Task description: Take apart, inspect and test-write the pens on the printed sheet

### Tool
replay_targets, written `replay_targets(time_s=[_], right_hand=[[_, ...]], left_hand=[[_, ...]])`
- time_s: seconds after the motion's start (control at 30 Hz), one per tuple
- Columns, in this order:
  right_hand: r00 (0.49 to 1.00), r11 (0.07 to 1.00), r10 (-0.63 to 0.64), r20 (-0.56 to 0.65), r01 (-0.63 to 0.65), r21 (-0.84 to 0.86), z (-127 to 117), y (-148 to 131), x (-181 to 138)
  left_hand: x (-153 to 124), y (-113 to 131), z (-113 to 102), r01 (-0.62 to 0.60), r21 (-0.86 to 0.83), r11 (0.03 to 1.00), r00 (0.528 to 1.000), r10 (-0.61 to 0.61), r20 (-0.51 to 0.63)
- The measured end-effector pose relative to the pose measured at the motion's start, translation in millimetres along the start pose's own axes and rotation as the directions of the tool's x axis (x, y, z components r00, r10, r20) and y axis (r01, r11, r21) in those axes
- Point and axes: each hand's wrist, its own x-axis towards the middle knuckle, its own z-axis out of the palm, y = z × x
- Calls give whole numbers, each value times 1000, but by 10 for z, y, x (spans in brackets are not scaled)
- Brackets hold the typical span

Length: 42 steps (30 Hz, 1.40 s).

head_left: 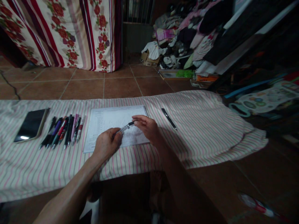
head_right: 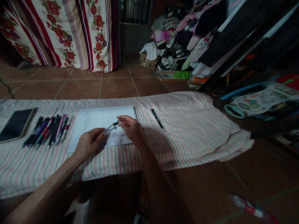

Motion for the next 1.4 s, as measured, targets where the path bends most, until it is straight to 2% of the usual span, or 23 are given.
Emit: replay_targets(time_s=[0.57,1.1,1.4], right_hand=[[1000,999,-27,4,27,-45,-21,2,1],[999,999,15,51,-18,45,-4,43,4],[997,997,50,64,-54,63,27,20,1]], left_hand=[[-2,-6,6,-35,20,999,999,35,5],[-7,19,-8,-71,64,995,998,70,6],[-23,40,-18,-139,196,971,989,145,-19]])
